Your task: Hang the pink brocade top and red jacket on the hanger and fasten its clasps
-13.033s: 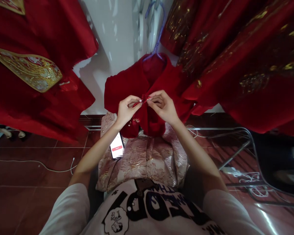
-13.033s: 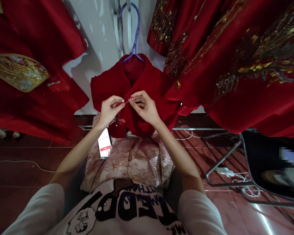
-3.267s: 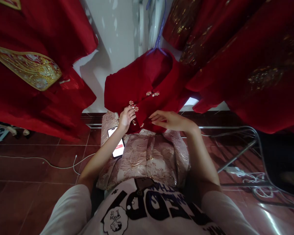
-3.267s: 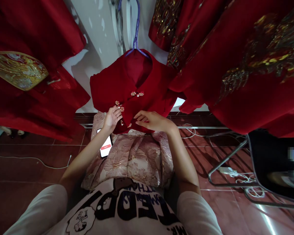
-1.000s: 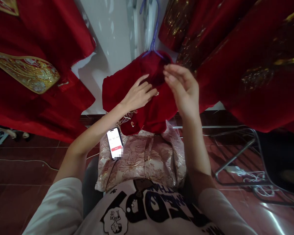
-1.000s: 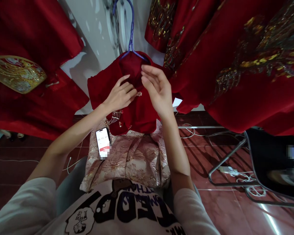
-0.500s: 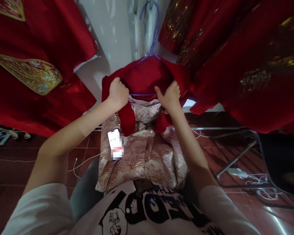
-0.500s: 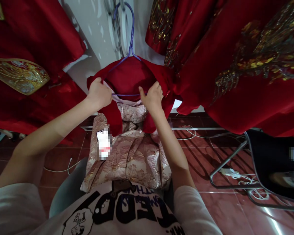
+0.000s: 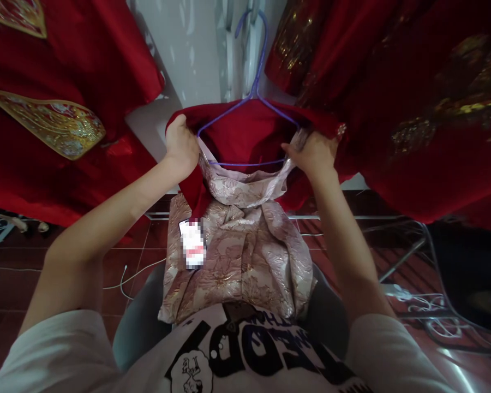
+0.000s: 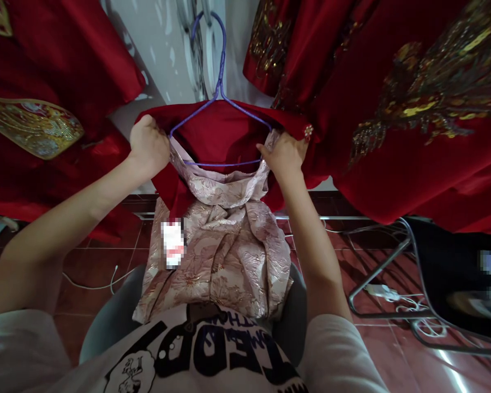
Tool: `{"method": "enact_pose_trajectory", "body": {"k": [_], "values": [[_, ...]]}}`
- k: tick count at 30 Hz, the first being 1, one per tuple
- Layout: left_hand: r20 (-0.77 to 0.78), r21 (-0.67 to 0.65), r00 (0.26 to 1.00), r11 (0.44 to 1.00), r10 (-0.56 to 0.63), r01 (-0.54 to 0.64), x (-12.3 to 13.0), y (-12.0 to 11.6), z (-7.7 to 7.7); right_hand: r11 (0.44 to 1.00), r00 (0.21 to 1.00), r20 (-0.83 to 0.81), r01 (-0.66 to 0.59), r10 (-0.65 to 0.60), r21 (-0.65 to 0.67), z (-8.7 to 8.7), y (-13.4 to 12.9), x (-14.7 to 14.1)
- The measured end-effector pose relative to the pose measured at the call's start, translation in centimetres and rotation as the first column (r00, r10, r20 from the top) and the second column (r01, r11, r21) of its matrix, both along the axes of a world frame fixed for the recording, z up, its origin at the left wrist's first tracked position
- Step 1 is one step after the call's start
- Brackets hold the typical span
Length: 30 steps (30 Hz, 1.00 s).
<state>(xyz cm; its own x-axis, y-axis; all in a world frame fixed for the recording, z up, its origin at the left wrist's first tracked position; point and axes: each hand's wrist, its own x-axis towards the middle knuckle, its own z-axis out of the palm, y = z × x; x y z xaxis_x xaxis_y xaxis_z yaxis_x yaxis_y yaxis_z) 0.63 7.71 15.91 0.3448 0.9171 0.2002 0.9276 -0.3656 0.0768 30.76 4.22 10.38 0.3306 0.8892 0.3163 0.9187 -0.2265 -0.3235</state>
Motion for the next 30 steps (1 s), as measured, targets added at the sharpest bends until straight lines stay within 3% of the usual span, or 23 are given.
{"method": "enact_pose_trajectory", "body": {"k": [2, 7, 9, 12, 15, 20, 26, 28, 30], "values": [[-0.091, 0.042, 0.995, 0.998, 0.041, -0.037, -0.6, -0.7, 0.1, 0.999, 1.000, -0.002, -0.031, 0.031, -0.026, 1.1, -0.8, 0.3], [-0.343, 0.157, 0.938, 0.988, 0.044, 0.011, -2.3, -2.2, 1.2, 0.984, 0.991, -0.070, -0.121, 0.112, -0.134, 3.8, -2.9, 1.2], [-0.356, 0.109, 0.933, 0.994, 0.046, -0.008, -3.0, -1.9, 1.5, 0.965, 0.981, -0.120, -0.175, 0.154, -0.196, 4.9, -3.8, 1.8], [-0.228, -0.082, 0.973, 0.995, 0.040, -0.060, -4.3, -0.6, 1.8, 0.940, 0.955, -0.199, -0.263, 0.221, -0.217, 6.0, -4.9, 2.6], [-0.113, -0.151, 0.992, 0.986, 0.050, -0.067, -5.0, 0.2, 1.5, 0.941, 0.924, -0.235, -0.328, 0.301, -0.082, 5.9, -5.6, 2.6], [-0.071, -0.047, 0.990, 0.991, 0.120, -0.124, -3.8, -0.8, 0.7, 0.891, 0.874, -0.219, -0.381, 0.435, 0.247, 4.4, -6.0, 0.7], [-0.082, 0.032, 0.972, 0.976, 0.218, -0.216, -3.4, -1.0, 0.4, 0.938, 0.930, -0.227, -0.230, 0.291, 0.259, 3.5, -5.5, 1.6], [-0.078, -0.005, 0.959, 0.962, 0.271, -0.272, -4.1, -0.2, 0.3, 0.966, 0.953, -0.243, -0.126, 0.181, 0.225, 3.2, -5.3, 2.8], [-0.105, -0.072, 0.970, 0.971, 0.219, -0.227, -5.0, 0.4, 0.2, 0.985, 0.953, -0.283, -0.065, 0.109, 0.159, 2.9, -5.1, 4.0]]}}
